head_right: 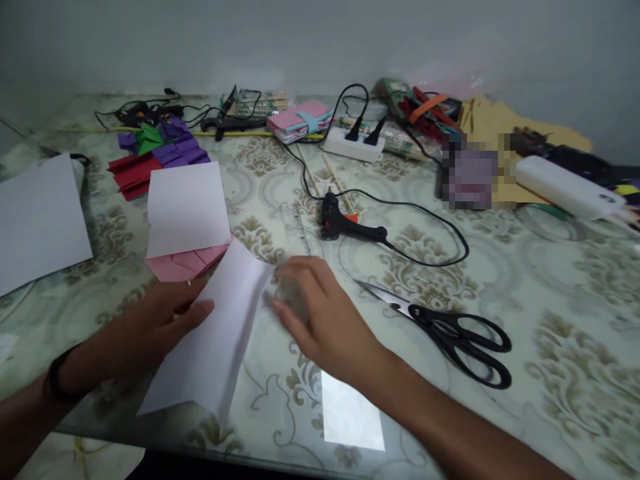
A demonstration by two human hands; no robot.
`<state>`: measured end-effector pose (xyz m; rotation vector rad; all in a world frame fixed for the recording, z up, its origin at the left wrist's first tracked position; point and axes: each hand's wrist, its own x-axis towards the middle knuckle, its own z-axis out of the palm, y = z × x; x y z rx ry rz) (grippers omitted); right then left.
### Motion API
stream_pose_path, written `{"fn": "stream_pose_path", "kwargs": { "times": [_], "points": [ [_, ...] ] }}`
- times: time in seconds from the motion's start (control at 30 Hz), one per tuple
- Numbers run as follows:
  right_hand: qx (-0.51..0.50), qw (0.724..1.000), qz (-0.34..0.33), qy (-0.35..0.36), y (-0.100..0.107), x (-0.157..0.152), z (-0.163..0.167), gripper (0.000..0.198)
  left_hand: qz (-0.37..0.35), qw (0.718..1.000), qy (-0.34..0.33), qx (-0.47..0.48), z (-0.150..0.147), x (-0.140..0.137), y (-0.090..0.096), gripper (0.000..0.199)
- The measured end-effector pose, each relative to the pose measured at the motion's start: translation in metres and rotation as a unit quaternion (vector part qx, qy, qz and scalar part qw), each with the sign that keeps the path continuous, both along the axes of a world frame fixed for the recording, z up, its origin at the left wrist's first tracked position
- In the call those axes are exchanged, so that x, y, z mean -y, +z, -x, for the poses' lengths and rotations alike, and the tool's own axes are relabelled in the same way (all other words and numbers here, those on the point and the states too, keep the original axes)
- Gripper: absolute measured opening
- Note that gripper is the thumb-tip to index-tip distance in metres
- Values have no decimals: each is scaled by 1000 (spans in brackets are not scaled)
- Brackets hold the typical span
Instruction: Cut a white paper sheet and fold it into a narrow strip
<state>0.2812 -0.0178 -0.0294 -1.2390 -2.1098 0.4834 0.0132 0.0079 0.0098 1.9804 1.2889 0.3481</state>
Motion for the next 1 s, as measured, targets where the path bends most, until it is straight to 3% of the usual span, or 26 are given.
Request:
{"fn": "stream_pose_path", "kwargs": {
  "times": [0.1, 0.2, 0.3, 0.37, 0.43, 0.5, 0.57, 0.63, 0.73, 0.83, 0.9, 0.93, 1.0],
  "points": [
    [-82, 984, 137, -81, 5, -1, -5, 25, 43, 997, 30, -52, 1, -3, -1, 51],
    [-176, 946, 269, -51, 13, 4, -1, 43, 83, 990, 108, 37, -1, 1, -2, 49],
    [-248, 915, 317, -11, 23, 10, 7, 67, 96, 972, 164, 139, -7, 6, 0, 45],
    [-260, 915, 308, -17, 29, 10, 9, 68, 125, 958, 159, 206, -10, 7, 3, 39],
    [-246, 924, 292, -29, 31, 7, 6, 56, 178, 939, 124, 267, -10, 2, 6, 33],
    [-225, 929, 294, -20, 30, 2, -2, 44, 210, 921, 94, 314, -5, -10, 12, 40],
    [-204, 931, 302, 18, 27, -3, -13, 37, 137, 921, 129, 342, 3, -26, 21, 52],
    [-167, 940, 291, 65, 23, -7, -21, 30, -3, 922, 193, 336, 10, -43, 32, 49],
    [-96, 955, 261, 108, 18, -9, -21, 24, -109, 914, 220, 321, 16, -69, 52, 46],
    [-62, 962, 240, 112, 15, -8, -13, 24, -110, 928, 229, 272, 15, -100, 69, 52],
    [-51, 969, 219, 104, 13, -6, -8, 23, -107, 935, 214, 264, 11, -121, 74, 76],
    [-48, 972, 207, 103, 11, -6, -6, 23, -110, 950, 158, 247, 8, -130, 75, 87],
    [-50, 975, 189, 109, 9, -6, -5, 24, -103, 964, 86, 231, -1, -142, 70, 78]
  ]
}}
